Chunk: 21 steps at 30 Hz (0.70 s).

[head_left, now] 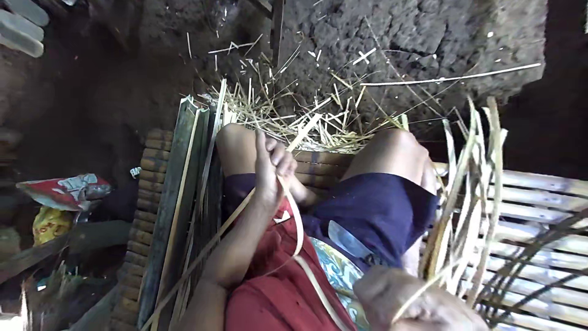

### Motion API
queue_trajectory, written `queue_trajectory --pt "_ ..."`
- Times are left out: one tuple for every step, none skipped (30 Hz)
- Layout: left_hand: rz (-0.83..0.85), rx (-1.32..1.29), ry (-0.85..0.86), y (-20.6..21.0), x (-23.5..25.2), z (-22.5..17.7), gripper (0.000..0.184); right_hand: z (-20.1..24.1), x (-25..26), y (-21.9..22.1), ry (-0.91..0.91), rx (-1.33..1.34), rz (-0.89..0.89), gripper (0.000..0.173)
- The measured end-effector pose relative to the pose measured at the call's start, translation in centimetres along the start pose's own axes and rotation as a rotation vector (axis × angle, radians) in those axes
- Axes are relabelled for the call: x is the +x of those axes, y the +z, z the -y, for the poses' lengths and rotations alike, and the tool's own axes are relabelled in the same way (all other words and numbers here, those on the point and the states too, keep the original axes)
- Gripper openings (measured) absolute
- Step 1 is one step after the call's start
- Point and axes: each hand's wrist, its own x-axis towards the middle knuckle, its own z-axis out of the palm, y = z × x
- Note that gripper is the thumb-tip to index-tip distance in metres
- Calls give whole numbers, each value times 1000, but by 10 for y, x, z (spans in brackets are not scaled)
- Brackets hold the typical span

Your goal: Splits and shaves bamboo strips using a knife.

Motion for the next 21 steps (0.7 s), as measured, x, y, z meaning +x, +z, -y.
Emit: queue_trajectory --pt "94 31 -87 -1 -12 6 58 -1 -6 -6 49 -17 -152 35" --pt "234 76 -222 -1 -28 15 58 0 -7 -15 82 -108 -353 28" --pt "371 148 -358 1 -46 23 55 1 -4 -26 87 -213 -547 25" --pt "436 184 -468 5 -61 27 51 2 1 -36 70 -268 -707 25" --pt "442 191 -533 10 -72 29 51 4 6 -44 33 -297 -774 26" --pt "384 184 -527 13 -77 29 54 4 12 -45 26 -330 -768 29" --pt "298 152 -470 16 -78 31 56 2 18 -41 50 -376 -710 30" --pt "218 110 -398 18 -76 34 57 -2 25 -33 77 -414 -620 30" --pt "163 77 -340 21 -73 37 58 -8 31 -26 84 -427 -548 28" --pt "135 62 -292 21 -68 38 59 -14 33 -20 76 -418 -488 29" --pt "121 52 -254 18 -64 36 60 -15 30 -18 70 -369 -425 30" --pt "88 42 -202 13 -58 31 59 -12 22 -14 61 -300 -339 32" --pt "38 33 -141 7 -51 25 58 -5 12 -11 44 -207 -244 31" --pt "-29 19 -79 0 -43 18 59 1 2 -9 21 -113 -165 29" --pt "-102 6 -31 -6 -36 12 59 5 -5 -8 1 -50 -122 28" --pt "-148 -15 -11 -10 -32 9 61 5 -8 -9 7 -42 -125 26" --pt "-139 -12 -39 -11 -33 10 62 3 -8 -10 46 -93 -174 25" --pt "-50 21 -114 -11 -38 15 63 -1 -5 -14 93 -170 -270 25" --pt "101 80 -221 -10 -47 22 62 -5 1 -20 124 -246 -398 24" --pt "239 134 -350 -8 -58 27 61 -8 8 -28 129 -304 -534 22" --pt "309 180 -453 -3 -68 29 58 -9 13 -35 113 -333 -632 21"
